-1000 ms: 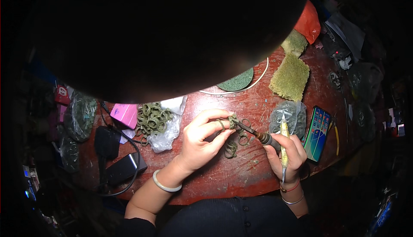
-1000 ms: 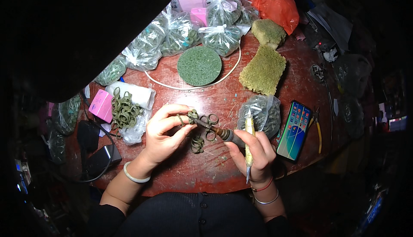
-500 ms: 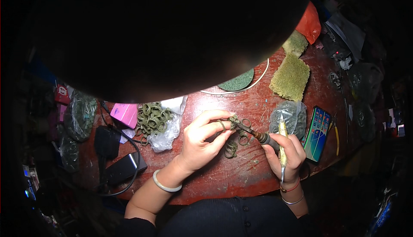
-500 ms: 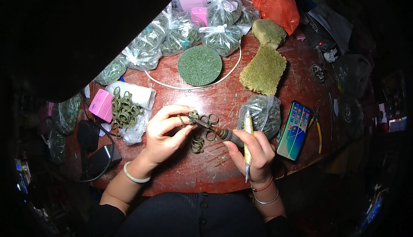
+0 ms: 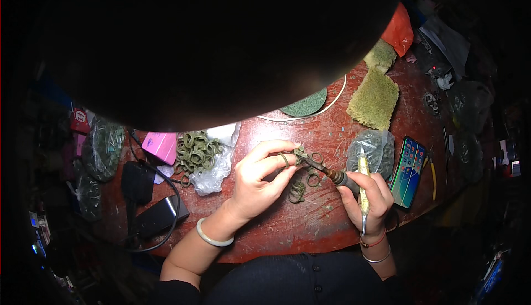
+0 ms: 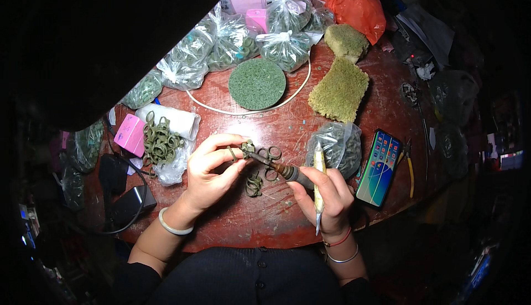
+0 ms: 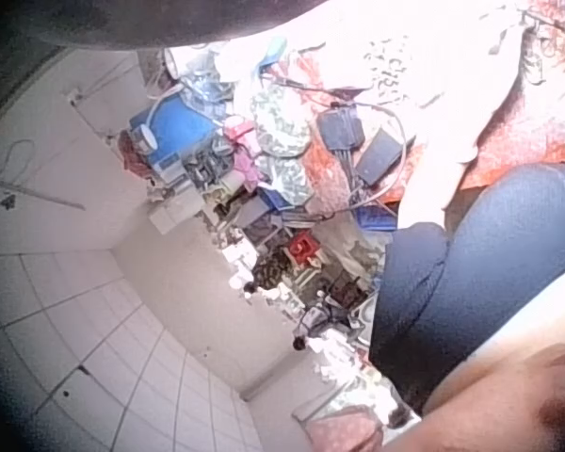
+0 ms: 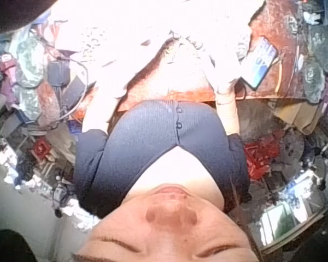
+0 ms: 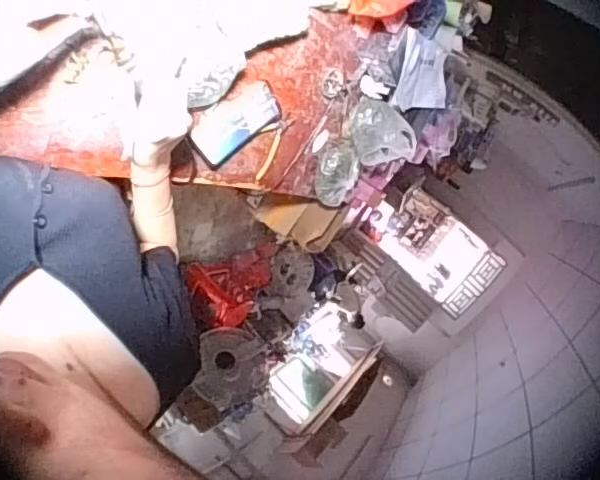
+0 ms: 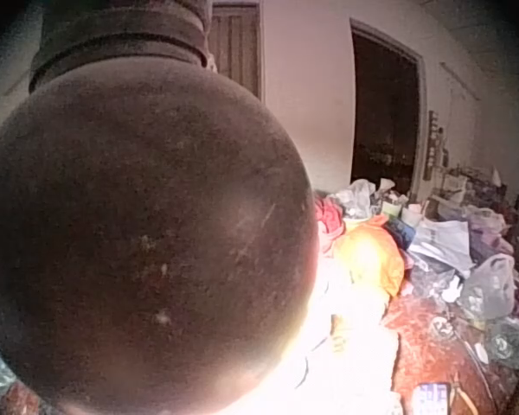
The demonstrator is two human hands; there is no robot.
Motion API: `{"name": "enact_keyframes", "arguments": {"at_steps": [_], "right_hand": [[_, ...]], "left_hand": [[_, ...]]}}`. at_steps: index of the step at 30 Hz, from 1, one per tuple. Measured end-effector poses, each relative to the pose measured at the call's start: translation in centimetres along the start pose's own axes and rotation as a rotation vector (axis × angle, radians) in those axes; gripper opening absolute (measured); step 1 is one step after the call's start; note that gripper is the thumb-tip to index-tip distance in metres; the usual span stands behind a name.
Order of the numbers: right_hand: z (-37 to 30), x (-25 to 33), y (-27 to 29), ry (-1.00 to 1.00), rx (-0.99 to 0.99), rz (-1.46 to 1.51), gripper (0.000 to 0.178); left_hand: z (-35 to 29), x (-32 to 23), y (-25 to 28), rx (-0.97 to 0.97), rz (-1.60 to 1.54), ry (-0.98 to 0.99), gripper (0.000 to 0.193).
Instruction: The recorder is using a soldering iron to join together several small green rings as part of a crafting process.
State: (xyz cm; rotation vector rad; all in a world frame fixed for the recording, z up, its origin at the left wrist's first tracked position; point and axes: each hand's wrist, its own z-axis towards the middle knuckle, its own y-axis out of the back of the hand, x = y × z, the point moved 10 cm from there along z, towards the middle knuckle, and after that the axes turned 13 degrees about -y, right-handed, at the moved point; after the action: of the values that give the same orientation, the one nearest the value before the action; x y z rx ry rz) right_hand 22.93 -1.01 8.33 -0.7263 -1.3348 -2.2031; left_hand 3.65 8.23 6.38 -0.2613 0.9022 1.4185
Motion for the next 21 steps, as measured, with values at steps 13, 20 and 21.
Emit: {"name": "enact_keyframes", "arguments": {"at_steps": [13, 20, 21], "right_hand": [[-0.6, -0.7, 1.2, -0.051, -0.088, 0.018, 0.031], [-0.5, -0.2, 0.8, -0.014, -0.044, 0.001, 0.031], [-0.5, -0.2, 0.8, -0.018, -0.050, 0.002, 0.031]], "left_hand": [[-1.0, 1.8, -0.8, 0.008, -0.185, 0.136, 0.017], [-1.4, 2.5, -0.9, -0.008, -0.254, 0.173, 0.019], [-1.4, 2.5, -0.9, -0.008, -0.253, 0.173, 0.019]]}}
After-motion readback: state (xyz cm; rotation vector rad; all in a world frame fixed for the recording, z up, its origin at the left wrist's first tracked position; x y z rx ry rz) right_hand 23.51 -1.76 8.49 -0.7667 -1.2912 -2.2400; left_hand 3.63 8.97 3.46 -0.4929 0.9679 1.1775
